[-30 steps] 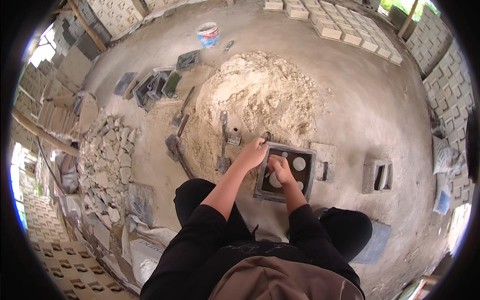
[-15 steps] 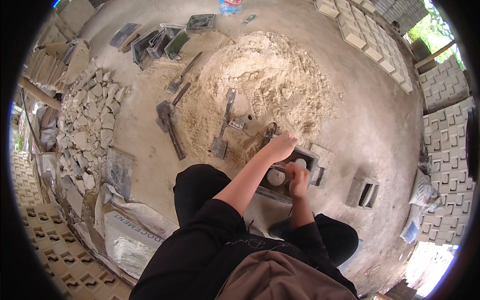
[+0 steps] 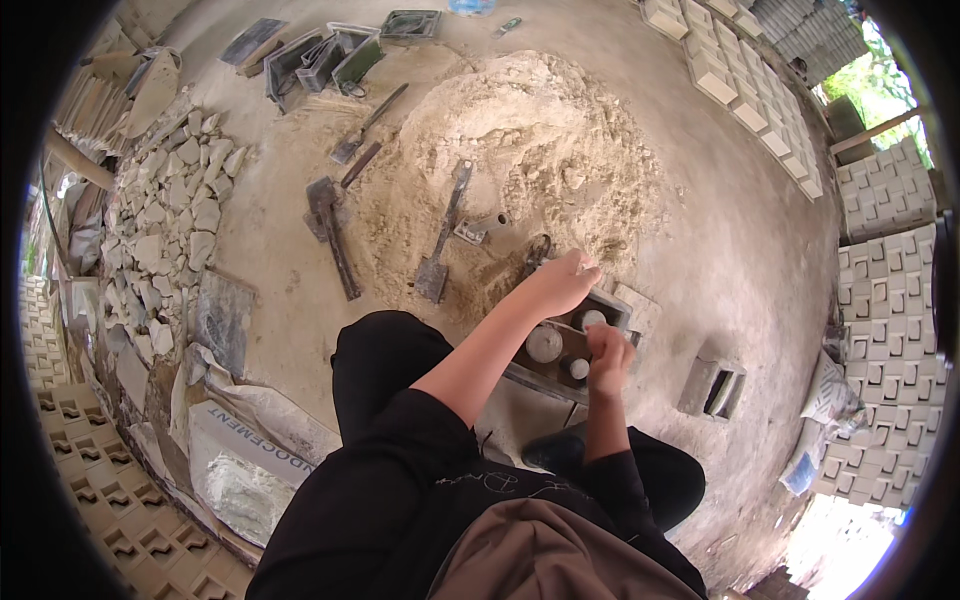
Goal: The person cleans out circular openings in a square metal mold using a small stick, removes the excess material, and then lifts the lid off the mold.
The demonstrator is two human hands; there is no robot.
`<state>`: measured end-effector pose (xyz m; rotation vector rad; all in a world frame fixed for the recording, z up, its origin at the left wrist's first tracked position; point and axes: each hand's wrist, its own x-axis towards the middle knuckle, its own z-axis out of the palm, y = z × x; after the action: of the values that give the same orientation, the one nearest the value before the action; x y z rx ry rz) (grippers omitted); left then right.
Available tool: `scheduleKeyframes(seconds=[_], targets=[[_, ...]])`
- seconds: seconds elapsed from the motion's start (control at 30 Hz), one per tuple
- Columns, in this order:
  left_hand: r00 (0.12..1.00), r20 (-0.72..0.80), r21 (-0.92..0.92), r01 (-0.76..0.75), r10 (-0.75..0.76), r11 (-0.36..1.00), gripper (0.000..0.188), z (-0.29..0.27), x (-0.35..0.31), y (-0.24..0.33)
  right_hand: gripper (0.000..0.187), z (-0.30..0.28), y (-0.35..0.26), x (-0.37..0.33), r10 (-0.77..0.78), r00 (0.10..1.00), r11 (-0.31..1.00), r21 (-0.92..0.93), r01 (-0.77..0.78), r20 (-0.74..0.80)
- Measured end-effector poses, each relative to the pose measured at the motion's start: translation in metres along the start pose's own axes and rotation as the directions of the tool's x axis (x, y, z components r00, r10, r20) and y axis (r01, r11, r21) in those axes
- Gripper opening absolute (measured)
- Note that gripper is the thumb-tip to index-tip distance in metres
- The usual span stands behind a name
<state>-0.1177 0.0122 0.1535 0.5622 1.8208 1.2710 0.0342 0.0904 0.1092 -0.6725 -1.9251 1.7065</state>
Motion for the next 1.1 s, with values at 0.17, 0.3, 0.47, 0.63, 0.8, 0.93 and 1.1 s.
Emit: scheduleKeyframes(seconds=[0.17,0.3,0.47,0.63,0.8,0.93,1.1], targets=[[0.999,-0.013,0.083,-0.04,0.041,0.996,0.05,0.006,0.001,-0.011,0.037,-0.001,0.011,0.013,0.038,0.997,0.998,-0.058,-0.034,0.064],[0.999,0.019,0.121,-0.035,0.033,0.992,0.048,0.004,-0.001,-0.009,0.038,-0.007,-0.012,0.012,-0.045,0.998,0.996,0.072,0.047,-0.036],[0.996,0.075,0.045,-0.044,0.04,0.998,0.044,0.003,0.004,0.0,0.049,-0.013,0.026,0.012,0.005,0.998,0.996,-0.092,0.001,0.066],[0.995,0.091,0.121,0.034,-0.045,0.992,0.044,0.002,0.001,0.001,0.049,-0.061,-0.025,0.039,0.08,0.99,0.955,0.292,-0.043,-0.116],[0.991,0.056,0.291,0.101,-0.122,0.951,0.054,0.011,-0.002,-0.003,0.045,-0.149,-0.091,0.065,0.172,0.982,0.925,0.329,-0.188,0.078],[0.984,0.017,0.565,0.135,-0.175,0.814,0.06,0.019,0.004,-0.04,0.043,-0.186,-0.069,0.081,0.366,0.913,0.922,0.064,-0.382,0.179],[0.949,0.041,0.835,0.14,-0.314,0.532,0.066,0.003,0.001,-0.101,0.049,-0.204,0.105,0.11,0.419,0.904,0.529,-0.832,-0.166,0.087]])
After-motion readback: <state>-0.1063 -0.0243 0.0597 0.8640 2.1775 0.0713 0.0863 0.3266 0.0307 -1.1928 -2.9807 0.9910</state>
